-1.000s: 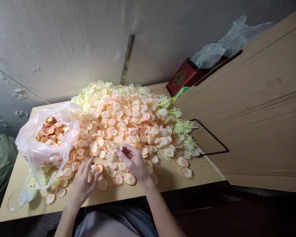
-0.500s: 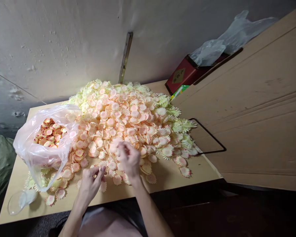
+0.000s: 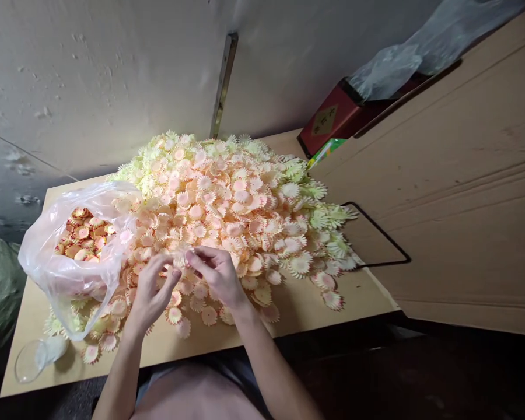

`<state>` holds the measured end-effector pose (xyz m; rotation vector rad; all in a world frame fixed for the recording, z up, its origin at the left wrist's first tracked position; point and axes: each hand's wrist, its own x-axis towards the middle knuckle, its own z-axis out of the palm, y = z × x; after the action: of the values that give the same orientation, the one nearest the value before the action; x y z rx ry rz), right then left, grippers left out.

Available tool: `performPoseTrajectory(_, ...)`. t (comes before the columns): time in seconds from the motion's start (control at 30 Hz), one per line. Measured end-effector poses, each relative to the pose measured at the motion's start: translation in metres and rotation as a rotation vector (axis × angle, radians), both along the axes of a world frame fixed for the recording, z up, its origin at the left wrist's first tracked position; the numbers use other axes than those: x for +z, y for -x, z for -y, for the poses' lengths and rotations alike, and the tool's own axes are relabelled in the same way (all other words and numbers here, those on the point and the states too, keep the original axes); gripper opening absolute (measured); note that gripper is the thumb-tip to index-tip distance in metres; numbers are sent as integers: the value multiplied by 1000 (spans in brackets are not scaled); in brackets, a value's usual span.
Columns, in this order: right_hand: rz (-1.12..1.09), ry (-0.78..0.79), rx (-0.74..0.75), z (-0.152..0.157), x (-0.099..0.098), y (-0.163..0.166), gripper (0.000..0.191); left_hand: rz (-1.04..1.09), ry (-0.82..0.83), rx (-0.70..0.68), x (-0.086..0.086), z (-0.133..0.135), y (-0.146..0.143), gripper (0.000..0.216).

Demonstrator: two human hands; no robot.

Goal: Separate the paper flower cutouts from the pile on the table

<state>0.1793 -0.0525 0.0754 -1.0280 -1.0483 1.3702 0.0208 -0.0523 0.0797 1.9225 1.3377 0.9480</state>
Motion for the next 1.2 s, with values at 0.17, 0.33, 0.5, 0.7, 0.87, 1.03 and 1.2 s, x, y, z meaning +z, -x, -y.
performPoseTrajectory(0.17, 228, -53, -435, -15, -12, -17, 35, 24, 137, -87, -9, 34, -6, 45)
performPoseTrajectory(0.33, 310, -103, -547, -52, -21, -54, 31, -102, 124, -11, -16, 41, 15, 36)
performPoseTrajectory(0.5, 593, -384, -289, -43, -19, -21, 33, -31, -88, 132, -13, -7, 25, 72)
performPoseTrajectory(0.7, 1236, -720, 381, -11, -37, 23, 27, -238, -88, 120, -38, -5, 42, 22)
performPoseTrajectory(0.87, 1280, -653, 274, -23, -48, 18, 23, -384, -49, 20, -63, 5, 43, 26)
performPoseTrajectory(1.03, 1182, -642, -19, -35, -49, 2, 23, -492, -138, 36, -73, -3, 33, 16)
performPoseTrajectory(1.2, 1070, -673, -243, -23, -33, -9, 19, -263, -277, 179, -65, -7, 35, 6)
